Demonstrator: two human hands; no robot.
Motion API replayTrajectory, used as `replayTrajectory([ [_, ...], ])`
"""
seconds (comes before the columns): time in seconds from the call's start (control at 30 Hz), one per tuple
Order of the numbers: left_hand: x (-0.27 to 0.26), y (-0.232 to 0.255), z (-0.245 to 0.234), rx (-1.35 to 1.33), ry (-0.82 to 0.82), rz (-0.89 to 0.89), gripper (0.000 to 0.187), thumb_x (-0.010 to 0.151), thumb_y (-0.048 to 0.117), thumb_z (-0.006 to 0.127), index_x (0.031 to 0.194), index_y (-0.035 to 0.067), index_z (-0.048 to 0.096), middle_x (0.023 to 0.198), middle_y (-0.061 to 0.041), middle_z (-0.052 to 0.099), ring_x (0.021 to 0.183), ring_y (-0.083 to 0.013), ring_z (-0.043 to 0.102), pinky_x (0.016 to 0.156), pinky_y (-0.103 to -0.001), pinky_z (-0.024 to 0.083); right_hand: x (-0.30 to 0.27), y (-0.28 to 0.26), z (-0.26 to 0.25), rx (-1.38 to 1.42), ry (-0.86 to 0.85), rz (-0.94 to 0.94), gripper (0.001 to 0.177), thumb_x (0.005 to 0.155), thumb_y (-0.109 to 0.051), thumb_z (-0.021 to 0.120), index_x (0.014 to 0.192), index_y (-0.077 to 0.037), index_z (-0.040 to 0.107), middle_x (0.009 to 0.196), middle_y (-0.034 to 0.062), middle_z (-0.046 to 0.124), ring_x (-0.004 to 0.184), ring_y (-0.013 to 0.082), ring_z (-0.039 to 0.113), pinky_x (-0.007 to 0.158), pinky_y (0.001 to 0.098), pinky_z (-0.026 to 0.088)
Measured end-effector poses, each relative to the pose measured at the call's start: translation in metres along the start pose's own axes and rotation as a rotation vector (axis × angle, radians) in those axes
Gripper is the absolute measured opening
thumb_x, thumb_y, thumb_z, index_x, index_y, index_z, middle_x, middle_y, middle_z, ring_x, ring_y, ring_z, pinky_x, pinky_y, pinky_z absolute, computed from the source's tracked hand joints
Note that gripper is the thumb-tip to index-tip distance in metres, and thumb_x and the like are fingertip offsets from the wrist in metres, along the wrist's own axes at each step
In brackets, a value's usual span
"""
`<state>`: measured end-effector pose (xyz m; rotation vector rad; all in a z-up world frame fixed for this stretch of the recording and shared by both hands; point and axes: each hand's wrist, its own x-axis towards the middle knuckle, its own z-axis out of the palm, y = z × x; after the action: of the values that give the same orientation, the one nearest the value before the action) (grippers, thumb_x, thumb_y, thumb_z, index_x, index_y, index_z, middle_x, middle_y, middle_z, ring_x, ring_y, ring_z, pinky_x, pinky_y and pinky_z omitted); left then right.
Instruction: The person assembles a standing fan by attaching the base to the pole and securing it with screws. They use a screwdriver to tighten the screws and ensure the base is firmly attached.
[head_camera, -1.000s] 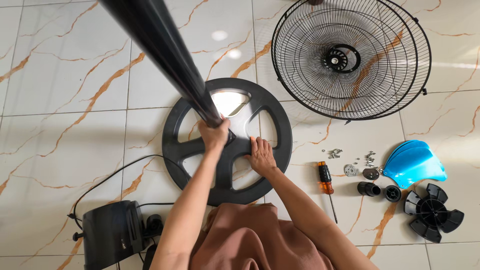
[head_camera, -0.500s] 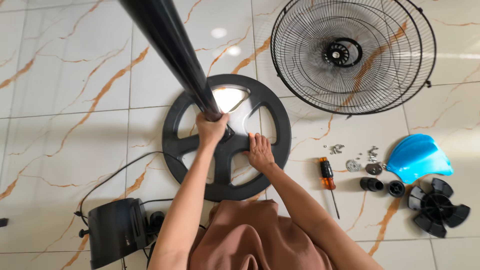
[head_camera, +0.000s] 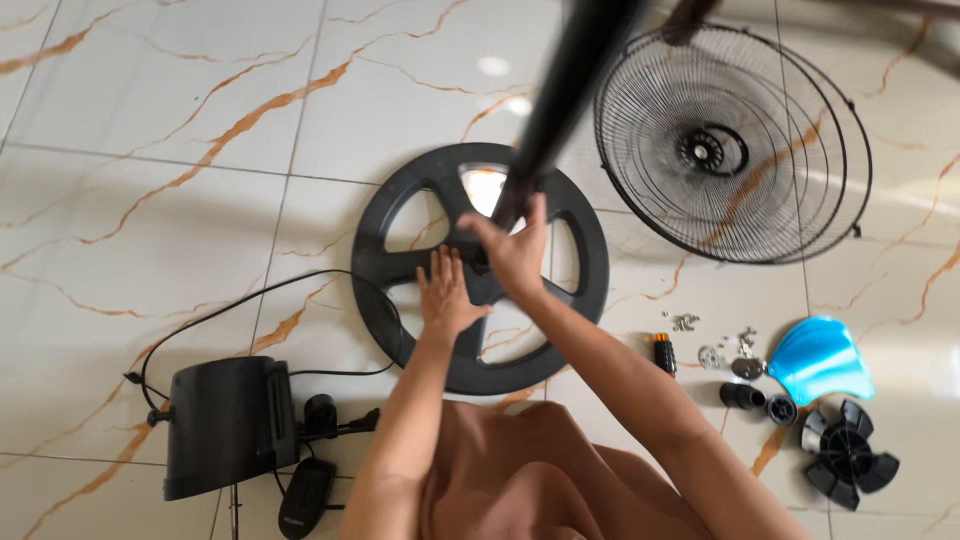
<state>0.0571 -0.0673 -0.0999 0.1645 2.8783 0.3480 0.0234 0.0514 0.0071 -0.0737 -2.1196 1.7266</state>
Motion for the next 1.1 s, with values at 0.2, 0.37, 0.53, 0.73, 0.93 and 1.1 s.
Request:
replayTrajectory([
  [0.2, 0.0, -0.004, 0.002, -0.06, 0.036, 0.014, 0.139, 0.056, 0.072, 0.086, 0.159, 0.003, 0.022, 0.165, -0.017, 0.023, 0.154, -0.0311, 0.02, 0.123, -0.06, 0.012, 0.034, 0.01, -0.003, 0.248, -0.05, 0.052, 0.02, 0.079, 0.007, 0.076, 0.092, -0.001, 0.062, 0.084, 0.0036, 0.062, 0.08, 0.0149, 0.062, 0.075, 0.0303, 0.052],
  [0.37, -0.002, -0.008, -0.001, -0.113, 0.04, 0.025, 0.137, 0.056, 0.071, 0.086, 0.158, 0.004, 0.023, 0.165, -0.017, 0.024, 0.153, -0.0313, 0.021, 0.122, -0.062, 0.01, 0.057, -0.012, -0.027, 0.478, -0.508, 0.076, 0.031, 0.072, 0.013, 0.069, 0.094, -0.005, 0.056, 0.086, 0.007, 0.062, 0.086, 0.0219, 0.066, 0.083, 0.035, 0.054],
  [0.53, 0.0, -0.004, -0.002, -0.066, 0.045, 0.019, 0.138, 0.057, 0.071, 0.086, 0.158, 0.002, 0.023, 0.164, -0.018, 0.024, 0.152, -0.0328, 0.022, 0.122, -0.06, 0.008, 0.021, -0.042, 0.015, 0.279, 0.208, -0.068, 0.053, 0.066, 0.011, 0.073, 0.109, -0.012, 0.053, 0.094, 0.0012, 0.061, 0.087, 0.0138, 0.064, 0.082, 0.0258, 0.053],
  [0.73, 0.004, -0.004, 0.003, -0.031, 0.038, 0.008, 0.138, 0.059, 0.072, 0.084, 0.158, 0.0, 0.022, 0.163, -0.02, 0.026, 0.152, -0.0343, 0.023, 0.124, -0.057, 0.005, 0.055, -0.029, 0.0, 0.416, -0.113, -0.051, 0.039, 0.074, 0.012, 0.083, 0.099, -0.005, 0.058, 0.091, 0.0068, 0.059, 0.083, 0.0199, 0.061, 0.079, 0.0359, 0.055],
  [0.93, -0.003, 0.003, 0.004, -0.006, 0.067, 0.019, 0.138, 0.06, 0.075, 0.082, 0.157, -0.003, 0.023, 0.163, -0.023, 0.027, 0.152, -0.0364, 0.024, 0.125, -0.056, 0.005, 0.067, -0.04, -0.032, 0.433, -0.322, 0.01, 0.035, 0.077, 0.013, 0.081, 0.1, -0.003, 0.06, 0.095, 0.0049, 0.062, 0.088, 0.0169, 0.061, 0.082, 0.0311, 0.054],
  [1.1, -0.002, 0.007, 0.008, 0.0, 0.024, -0.005, 0.138, 0.06, 0.074, 0.082, 0.158, -0.001, 0.022, 0.164, -0.02, 0.024, 0.152, -0.0349, 0.022, 0.124, -0.056, 0.004, 0.029, -0.016, 0.019, 0.262, 0.256, -0.126, 0.05, 0.072, 0.011, 0.085, 0.106, -0.007, 0.054, 0.087, 0.0032, 0.062, 0.082, 0.0144, 0.06, 0.075, 0.0268, 0.052],
])
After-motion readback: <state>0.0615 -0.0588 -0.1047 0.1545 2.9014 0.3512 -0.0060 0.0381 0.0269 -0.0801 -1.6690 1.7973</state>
